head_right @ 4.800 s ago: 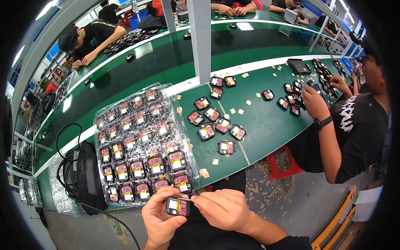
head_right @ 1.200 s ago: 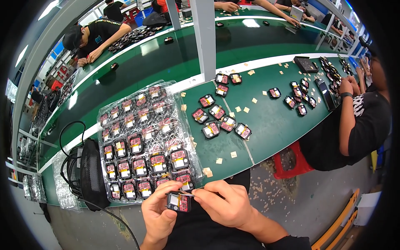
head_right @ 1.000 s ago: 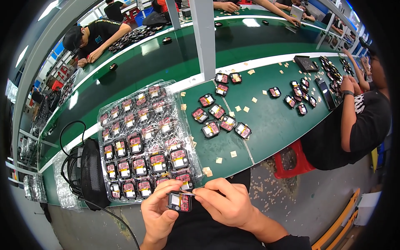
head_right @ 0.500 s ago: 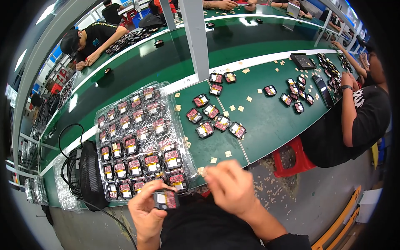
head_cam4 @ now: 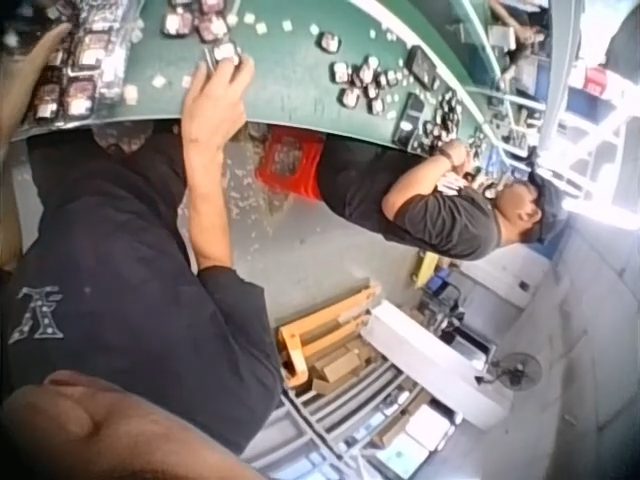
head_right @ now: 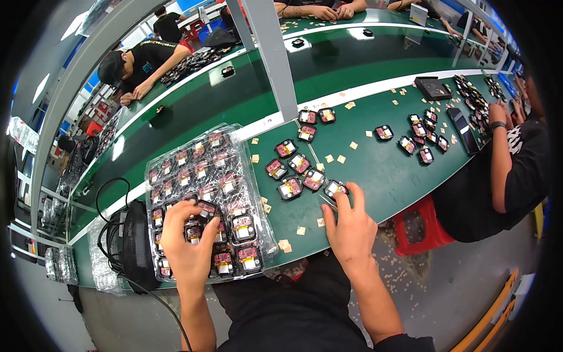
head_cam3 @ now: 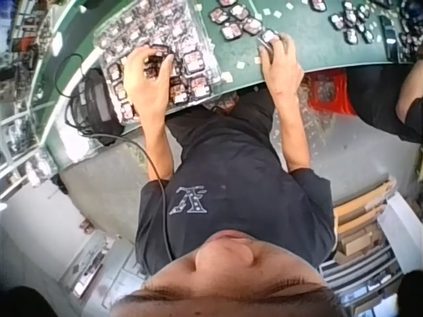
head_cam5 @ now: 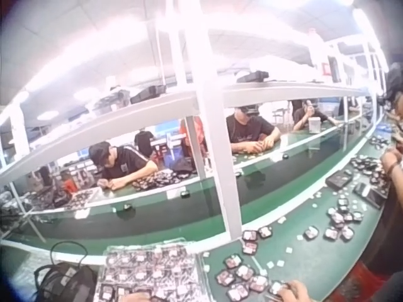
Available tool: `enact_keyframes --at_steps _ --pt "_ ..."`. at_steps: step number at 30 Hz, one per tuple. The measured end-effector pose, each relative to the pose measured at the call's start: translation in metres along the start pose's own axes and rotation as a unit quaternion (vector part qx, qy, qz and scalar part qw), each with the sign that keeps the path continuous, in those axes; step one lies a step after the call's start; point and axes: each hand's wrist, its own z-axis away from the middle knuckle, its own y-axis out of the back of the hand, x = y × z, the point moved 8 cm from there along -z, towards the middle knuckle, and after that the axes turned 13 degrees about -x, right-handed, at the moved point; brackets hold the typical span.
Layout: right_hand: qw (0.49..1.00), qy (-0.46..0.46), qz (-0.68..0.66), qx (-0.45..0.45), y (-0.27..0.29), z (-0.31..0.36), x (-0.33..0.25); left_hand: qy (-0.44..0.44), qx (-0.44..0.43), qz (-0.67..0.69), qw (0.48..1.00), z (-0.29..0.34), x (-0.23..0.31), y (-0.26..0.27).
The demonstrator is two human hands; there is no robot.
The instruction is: Manually cleaning and inspecting small electronic game cartridges or chips using a small brush at a production line workstation.
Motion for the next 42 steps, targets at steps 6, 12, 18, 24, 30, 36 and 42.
enact_keyframes --at_steps 6,12,18,24,30,36,42 --pt "1.000 0.004 0.006 -0.016 -0.003 0.001 0.005 0.014 -0.020 -0.196 0.980 -0.006 0.004 -0.014" --pt "0.999 0.007 -0.046 -0.017 -0.002 -0.001 0.009 0.002 -0.002 -0.286 0.958 -0.002 0.016 -0.017" --pt "0.997 0.020 -0.069 -0.012 0.004 0.000 0.010 0.022 -0.003 -0.238 0.971 -0.008 0.012 -0.016" --pt "0.995 0.031 -0.093 -0.021 0.005 -0.001 0.008 0.024 -0.025 -0.270 0.962 -0.008 0.012 -0.017" --pt "0.950 0.167 -0.261 0.029 0.026 0.012 -0.010 0.035 -0.049 -0.309 0.949 -0.001 0.028 -0.026" --pt "0.854 0.237 -0.455 -0.083 0.037 0.030 -0.036 -0.097 -0.060 0.010 0.993 0.020 0.070 -0.021" --pt "0.808 0.274 -0.496 -0.160 0.045 0.042 -0.061 0.004 -0.104 0.466 0.879 0.060 0.058 -0.077"
